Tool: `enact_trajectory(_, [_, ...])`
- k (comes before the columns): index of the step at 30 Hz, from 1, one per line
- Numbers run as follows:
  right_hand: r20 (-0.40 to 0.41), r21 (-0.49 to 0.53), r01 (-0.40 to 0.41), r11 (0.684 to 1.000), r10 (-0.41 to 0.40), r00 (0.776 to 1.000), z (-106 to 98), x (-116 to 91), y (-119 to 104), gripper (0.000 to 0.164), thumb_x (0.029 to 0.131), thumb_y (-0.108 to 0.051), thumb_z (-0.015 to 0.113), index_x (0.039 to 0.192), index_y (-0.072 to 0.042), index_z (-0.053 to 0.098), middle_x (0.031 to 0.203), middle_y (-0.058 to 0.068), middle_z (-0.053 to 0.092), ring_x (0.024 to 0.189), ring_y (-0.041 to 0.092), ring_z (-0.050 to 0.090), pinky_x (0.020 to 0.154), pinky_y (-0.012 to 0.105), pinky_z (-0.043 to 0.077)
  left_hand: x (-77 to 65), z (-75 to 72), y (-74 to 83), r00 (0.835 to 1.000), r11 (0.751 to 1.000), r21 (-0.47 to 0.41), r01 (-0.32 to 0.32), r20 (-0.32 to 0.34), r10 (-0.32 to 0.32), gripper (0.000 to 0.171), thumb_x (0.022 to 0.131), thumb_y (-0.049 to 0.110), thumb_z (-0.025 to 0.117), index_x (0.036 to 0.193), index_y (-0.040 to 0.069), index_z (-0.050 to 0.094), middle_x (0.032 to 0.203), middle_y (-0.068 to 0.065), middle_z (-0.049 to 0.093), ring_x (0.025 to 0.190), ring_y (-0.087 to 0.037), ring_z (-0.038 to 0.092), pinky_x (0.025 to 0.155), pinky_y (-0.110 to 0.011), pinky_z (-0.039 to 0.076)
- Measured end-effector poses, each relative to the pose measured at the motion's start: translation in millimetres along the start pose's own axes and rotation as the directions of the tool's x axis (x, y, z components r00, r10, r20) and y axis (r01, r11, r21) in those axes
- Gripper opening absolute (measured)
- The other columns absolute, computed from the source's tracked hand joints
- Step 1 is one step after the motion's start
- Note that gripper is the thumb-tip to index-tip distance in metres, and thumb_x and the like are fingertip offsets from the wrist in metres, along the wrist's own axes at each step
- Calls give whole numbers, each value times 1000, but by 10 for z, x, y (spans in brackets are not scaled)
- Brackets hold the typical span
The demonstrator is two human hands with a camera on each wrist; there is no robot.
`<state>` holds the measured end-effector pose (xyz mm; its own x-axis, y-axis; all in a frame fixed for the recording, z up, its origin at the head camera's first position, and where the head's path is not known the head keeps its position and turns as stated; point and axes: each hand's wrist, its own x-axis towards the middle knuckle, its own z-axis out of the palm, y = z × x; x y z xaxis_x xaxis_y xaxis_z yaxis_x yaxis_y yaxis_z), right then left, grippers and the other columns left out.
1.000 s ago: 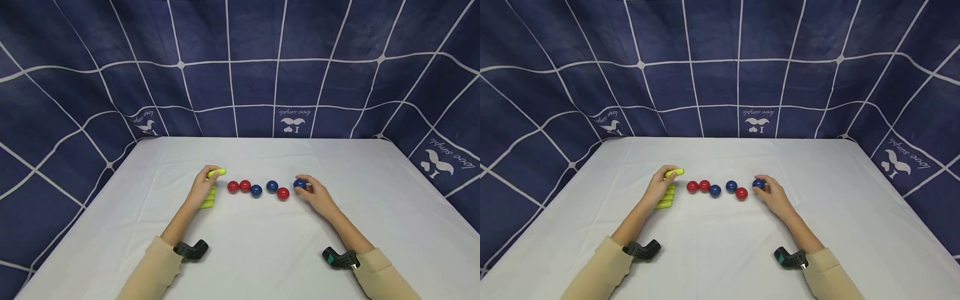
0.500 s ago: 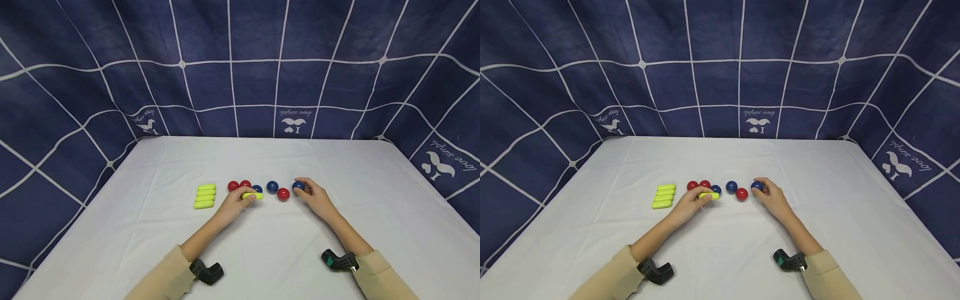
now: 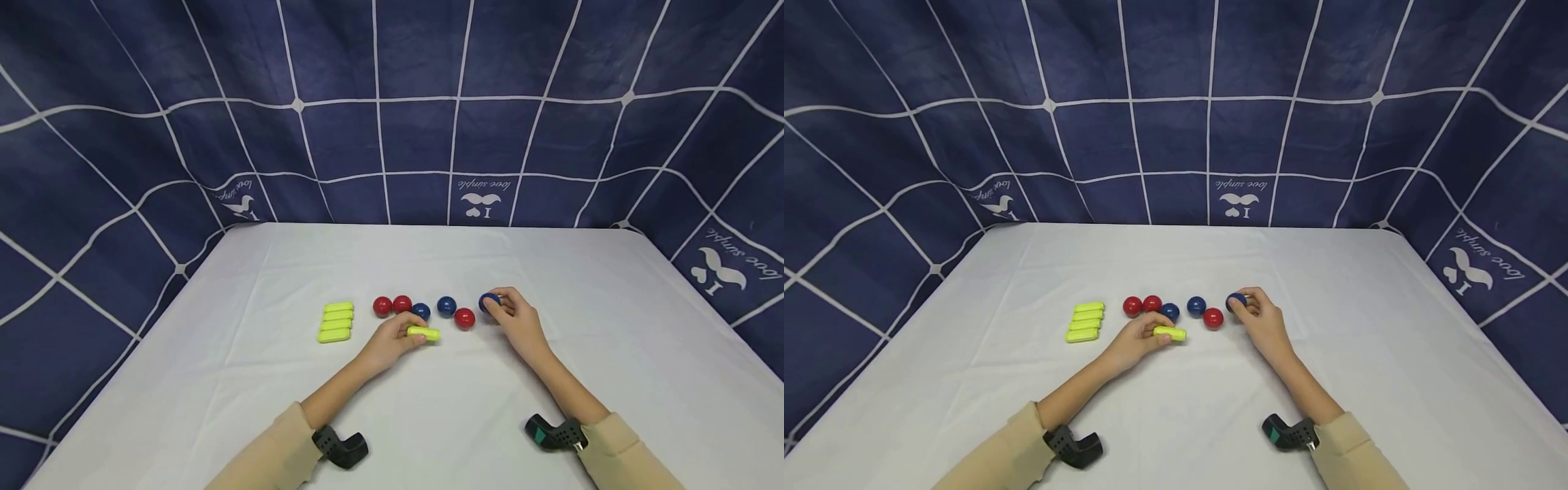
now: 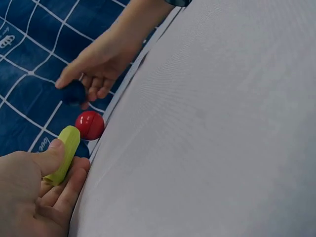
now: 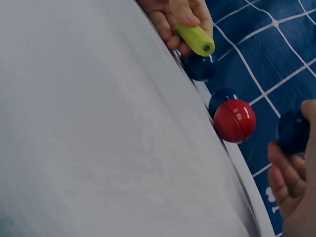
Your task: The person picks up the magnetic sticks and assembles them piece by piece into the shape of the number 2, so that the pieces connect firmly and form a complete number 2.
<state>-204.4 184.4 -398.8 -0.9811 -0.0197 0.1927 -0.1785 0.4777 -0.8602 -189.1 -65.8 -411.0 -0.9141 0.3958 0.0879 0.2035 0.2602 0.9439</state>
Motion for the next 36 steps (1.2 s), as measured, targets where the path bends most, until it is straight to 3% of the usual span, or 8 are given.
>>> enact_trajectory(7, [105,224,68,972,-93,990,134,-114,-190,29,94,-19,49,119,-5,51,102,19,61,76,12,63,70,24,52,22,-9,18,999,996,-81,38,-14,-40,22,84,6,62,101,-4,54,95,-22,66,82,-18,66,67,-14,47])
enact_trajectory(11, [211,317,46,947,-117,971,235,-178,-258,28,94,-11,44,120,-2,49,108,20,55,80,17,62,72,27,52,30,-18,21,999,993,-108,40,6,-40,22,85,6,61,102,-5,51,96,-22,65,81,-16,65,70,-17,49])
enact_trajectory(14, [300,350,4,937,-116,947,305,-216,-275,32,93,-12,47,122,-1,45,113,17,48,84,14,60,74,25,51,36,-28,10,999,994,-108,37,16,-35,25,86,8,60,106,-4,52,102,-22,63,83,-15,64,73,-18,50])
enact_trajectory(18, [388,355,-48,934,-100,916,386,-253,-254,41,87,-14,59,122,0,41,115,15,44,87,6,58,72,19,49,31,-34,-7,999,996,-85,26,27,-24,28,88,11,57,113,-1,53,109,-20,61,88,-16,63,77,-19,48])
enact_trajectory(22, [439,292,-62,954,-77,895,434,-266,-215,44,84,-17,65,118,-3,42,113,16,47,83,5,58,71,18,49,13,-36,1,999,996,-73,43,12,-42,25,88,10,57,111,1,54,108,-17,62,85,-12,61,77,-19,47])
enact_trajectory(29, [427,231,23,973,-123,896,426,-239,-186,37,90,-20,56,120,-4,43,91,19,63,74,9,63,71,21,51,-15,-55,94,998,993,-100,70,4,-70,20,88,7,53,105,-2,53,89,-15,58,76,-14,52,71,-24,43])
enact_trajectory(33, [424,230,29,973,-127,897,420,-247,-172,37,90,-21,57,121,-4,44,93,18,63,74,8,63,71,21,51,-1,-36,50,998,997,-51,64,14,-63,18,86,9,55,102,1,56,91,-12,58,77,-11,52,70,-23,43])
enact_trajectory(36, [423,224,26,974,-121,898,420,-259,-168,38,89,-21,58,121,-5,45,103,19,60,75,7,62,72,19,50,-5,-24,44,998,998,-21,52,22,-51,17,85,9,56,100,2,56,95,-10,58,81,-11,51,71,-22,43])
